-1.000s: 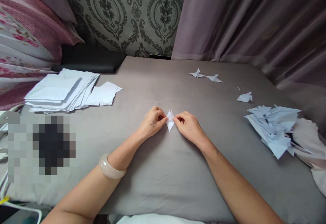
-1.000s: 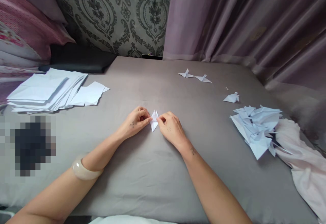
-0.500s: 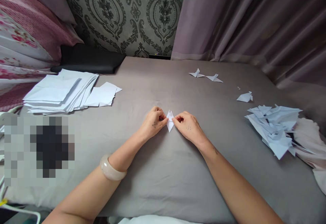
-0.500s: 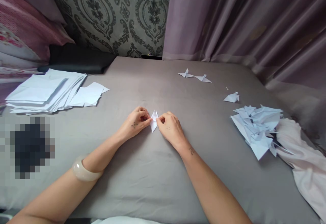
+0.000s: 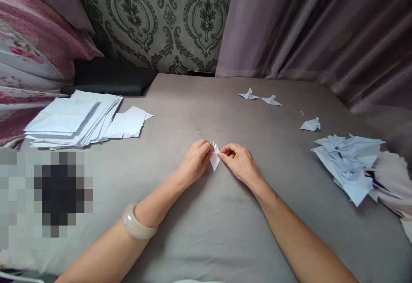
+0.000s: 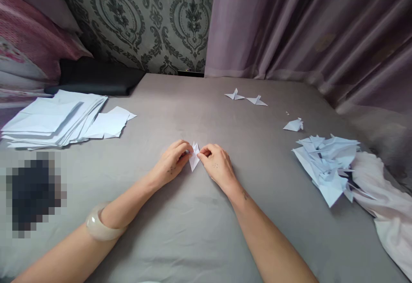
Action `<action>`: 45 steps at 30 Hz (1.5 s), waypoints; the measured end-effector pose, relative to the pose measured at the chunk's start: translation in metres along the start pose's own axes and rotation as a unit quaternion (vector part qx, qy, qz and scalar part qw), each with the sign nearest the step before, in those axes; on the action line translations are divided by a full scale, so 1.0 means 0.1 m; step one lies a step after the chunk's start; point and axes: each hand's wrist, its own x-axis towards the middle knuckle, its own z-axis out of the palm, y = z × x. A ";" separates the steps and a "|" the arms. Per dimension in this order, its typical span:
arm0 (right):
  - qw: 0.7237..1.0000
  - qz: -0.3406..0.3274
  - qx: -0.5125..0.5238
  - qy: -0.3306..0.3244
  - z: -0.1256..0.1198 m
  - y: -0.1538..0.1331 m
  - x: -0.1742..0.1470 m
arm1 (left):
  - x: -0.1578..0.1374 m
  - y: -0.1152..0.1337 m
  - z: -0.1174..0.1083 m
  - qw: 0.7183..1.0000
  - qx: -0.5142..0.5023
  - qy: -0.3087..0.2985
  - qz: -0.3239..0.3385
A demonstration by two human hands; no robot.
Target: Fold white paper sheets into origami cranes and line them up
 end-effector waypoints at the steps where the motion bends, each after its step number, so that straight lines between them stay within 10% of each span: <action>1: 1.000 0.003 0.009 -0.001 0.00 0.01 0.00 | -0.01 0.01 0.00 1.000 0.018 -0.007 0.011; 13: 0.979 -0.095 -0.174 -0.037 0.00 -0.03 -0.12 | -0.08 0.20 -0.06 0.958 0.261 -0.102 0.058; 27: 0.991 -0.058 -0.122 -0.010 0.05 -0.02 -0.06 | -0.13 0.35 -0.09 0.925 0.324 -0.194 0.052; 36: 0.992 -0.080 -0.063 -0.072 -0.04 0.10 0.02 | -0.17 0.31 -0.17 0.951 0.263 -0.158 0.022; 45: 0.992 -0.072 -0.092 -0.048 -0.03 0.06 -0.01 | 0.00 0.08 -0.05 0.981 -0.045 0.066 -0.176</action>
